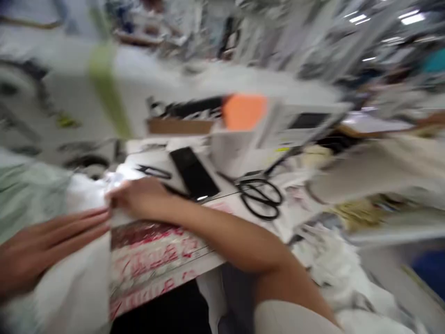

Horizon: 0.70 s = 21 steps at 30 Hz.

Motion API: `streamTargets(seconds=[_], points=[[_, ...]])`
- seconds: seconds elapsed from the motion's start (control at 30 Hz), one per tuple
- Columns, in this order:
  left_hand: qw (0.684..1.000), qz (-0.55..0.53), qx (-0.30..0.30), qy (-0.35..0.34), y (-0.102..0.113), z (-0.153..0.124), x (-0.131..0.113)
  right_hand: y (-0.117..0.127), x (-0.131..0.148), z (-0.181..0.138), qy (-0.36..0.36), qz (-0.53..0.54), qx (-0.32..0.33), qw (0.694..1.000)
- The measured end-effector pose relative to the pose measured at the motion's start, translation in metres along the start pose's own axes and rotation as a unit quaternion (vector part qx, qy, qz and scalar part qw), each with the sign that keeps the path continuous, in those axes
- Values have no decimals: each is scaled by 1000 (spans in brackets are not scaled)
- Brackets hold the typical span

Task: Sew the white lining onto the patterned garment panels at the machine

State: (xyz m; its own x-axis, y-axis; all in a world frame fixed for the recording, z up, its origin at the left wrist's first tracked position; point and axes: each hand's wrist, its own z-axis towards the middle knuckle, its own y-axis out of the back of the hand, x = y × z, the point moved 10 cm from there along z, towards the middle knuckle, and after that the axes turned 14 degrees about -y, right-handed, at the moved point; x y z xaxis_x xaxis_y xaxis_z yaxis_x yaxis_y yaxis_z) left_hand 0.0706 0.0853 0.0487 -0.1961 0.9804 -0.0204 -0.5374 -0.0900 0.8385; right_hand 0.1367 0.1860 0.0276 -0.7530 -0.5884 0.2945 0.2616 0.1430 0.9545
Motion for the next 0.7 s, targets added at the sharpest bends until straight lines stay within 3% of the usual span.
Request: streamTargets(seconds=[0.07,0.23,0.37,0.53,0.7], points=[[990,7,135,35,-20,-25,-8,-24,19,5,38,39,-11,998],[994,39,85,57,-9,-26,4,-19,17,10,58,48,-65,995],[995,25,81,48,-6,-22,4,-19,18,9,66,31,-47,996],[994,20,82,63,-7,-24,7,-17,17,7,58,17,-92,994],[993,52,101,41,-14,-21,-1,-18,21,4,83,-6,-90,992]])
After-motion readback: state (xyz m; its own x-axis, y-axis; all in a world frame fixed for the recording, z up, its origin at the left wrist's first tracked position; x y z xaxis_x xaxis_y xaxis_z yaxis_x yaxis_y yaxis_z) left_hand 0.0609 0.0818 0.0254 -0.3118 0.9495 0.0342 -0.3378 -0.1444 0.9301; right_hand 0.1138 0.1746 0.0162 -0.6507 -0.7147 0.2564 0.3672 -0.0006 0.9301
